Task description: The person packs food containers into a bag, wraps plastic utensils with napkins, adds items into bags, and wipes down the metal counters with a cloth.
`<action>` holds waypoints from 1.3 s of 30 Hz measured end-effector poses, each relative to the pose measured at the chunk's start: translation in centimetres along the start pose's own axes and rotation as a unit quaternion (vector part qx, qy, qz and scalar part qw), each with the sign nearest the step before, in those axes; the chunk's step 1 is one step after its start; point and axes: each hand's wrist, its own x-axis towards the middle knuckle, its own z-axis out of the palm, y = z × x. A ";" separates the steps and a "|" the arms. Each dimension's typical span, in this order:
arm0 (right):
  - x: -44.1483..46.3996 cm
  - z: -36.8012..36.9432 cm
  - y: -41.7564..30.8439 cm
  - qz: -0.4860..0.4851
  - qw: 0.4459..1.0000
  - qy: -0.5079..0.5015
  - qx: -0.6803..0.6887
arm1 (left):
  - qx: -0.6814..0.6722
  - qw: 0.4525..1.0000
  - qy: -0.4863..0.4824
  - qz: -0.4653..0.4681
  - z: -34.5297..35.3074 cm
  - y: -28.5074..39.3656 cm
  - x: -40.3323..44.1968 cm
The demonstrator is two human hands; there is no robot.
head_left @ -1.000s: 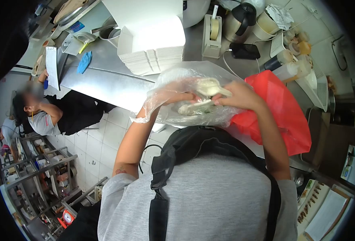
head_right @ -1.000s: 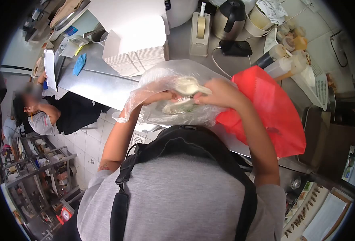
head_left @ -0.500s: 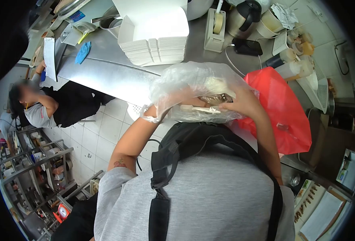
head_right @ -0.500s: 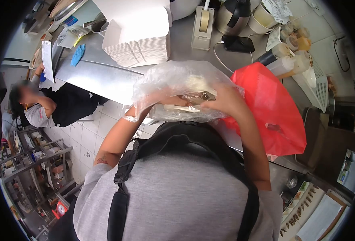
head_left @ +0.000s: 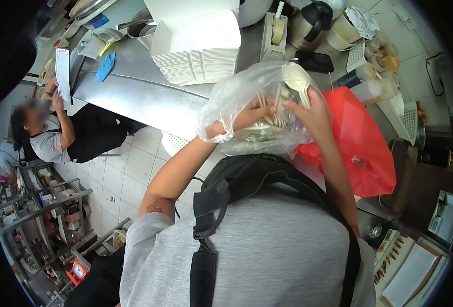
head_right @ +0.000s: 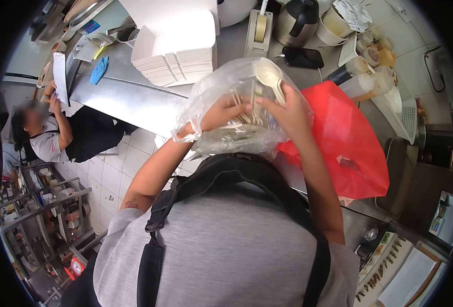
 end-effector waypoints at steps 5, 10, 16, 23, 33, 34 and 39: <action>0.1 0.7 2.2 -0.015 0.994 -0.016 -0.104 | -0.038 0.968 0.153 -0.193 -1.2 0.0 -0.7; -0.7 0.5 2.1 0.075 0.976 -0.132 -0.156 | 0.148 0.971 0.190 -0.003 -0.4 1.1 -2.2; -0.3 0.7 2.9 0.049 0.953 -0.221 -0.201 | -0.180 0.931 0.237 -0.209 0.4 -1.4 -2.1; -0.2 1.6 3.4 0.042 0.965 -0.209 -0.150 | -0.316 0.914 0.199 -0.161 -0.1 -4.3 -1.7; 0.3 -1.9 -1.5 0.029 0.945 -0.203 -0.256 | -0.201 0.935 0.224 -0.189 -0.7 -4.3 -0.9; 0.5 -3.1 -3.7 0.020 0.939 -0.217 -0.265 | -0.173 0.941 0.224 -0.186 -0.6 -4.0 -0.7; 0.8 -9.5 -7.6 -0.101 0.895 -0.302 -0.312 | 0.111 0.965 0.196 -0.135 -2.8 -1.7 -0.1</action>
